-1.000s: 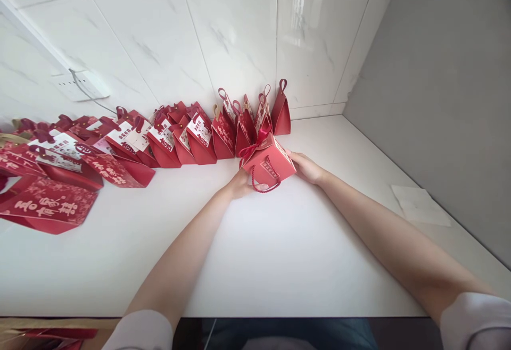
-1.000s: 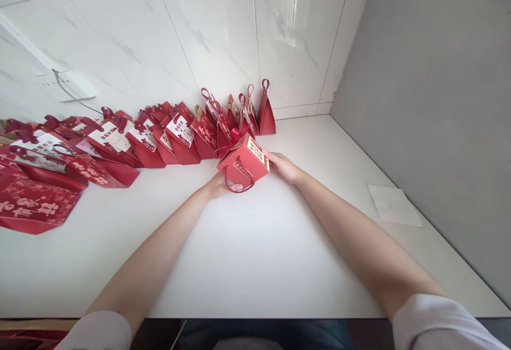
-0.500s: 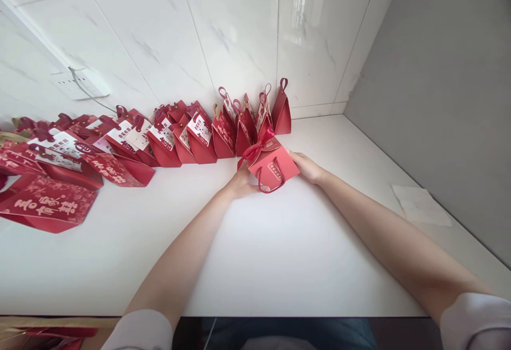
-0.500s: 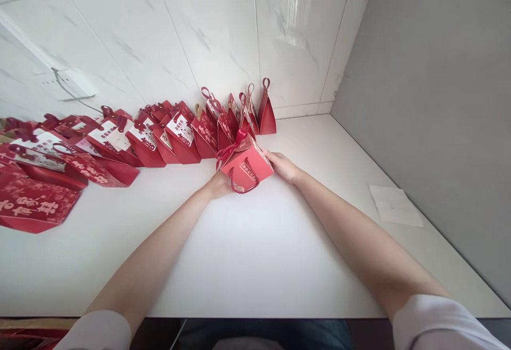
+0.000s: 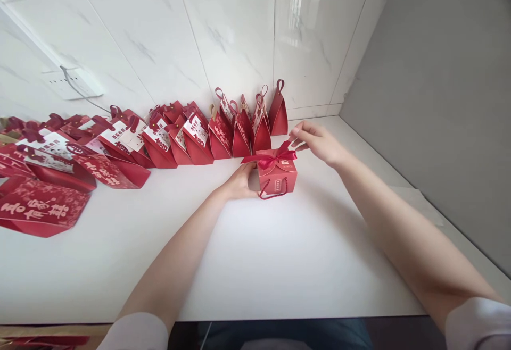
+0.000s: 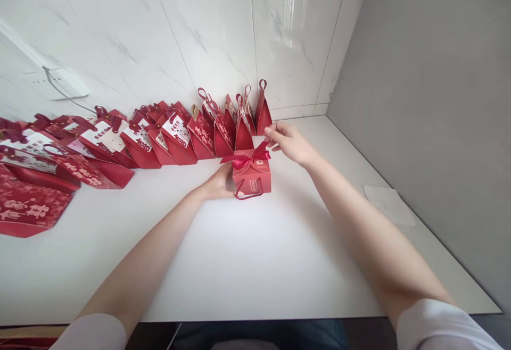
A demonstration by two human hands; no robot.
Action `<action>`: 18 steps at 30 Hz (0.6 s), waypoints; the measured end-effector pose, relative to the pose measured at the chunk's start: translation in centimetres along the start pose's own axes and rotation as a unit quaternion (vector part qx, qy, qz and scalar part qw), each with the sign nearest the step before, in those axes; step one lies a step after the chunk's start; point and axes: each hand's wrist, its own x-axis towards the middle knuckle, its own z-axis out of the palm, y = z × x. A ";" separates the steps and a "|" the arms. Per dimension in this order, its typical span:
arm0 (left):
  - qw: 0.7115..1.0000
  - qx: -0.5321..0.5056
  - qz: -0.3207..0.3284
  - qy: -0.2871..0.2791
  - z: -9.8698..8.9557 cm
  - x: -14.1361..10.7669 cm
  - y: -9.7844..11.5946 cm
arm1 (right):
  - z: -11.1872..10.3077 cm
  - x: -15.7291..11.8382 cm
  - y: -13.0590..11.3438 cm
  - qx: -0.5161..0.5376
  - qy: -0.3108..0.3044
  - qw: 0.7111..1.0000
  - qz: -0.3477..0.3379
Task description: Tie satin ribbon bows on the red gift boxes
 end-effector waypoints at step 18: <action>0.998 0.061 0.013 -0.030 -0.3 -0.3 -1.2 | -0.6 -1.3 -2.3 -0.124 -0.118 0.985 0.005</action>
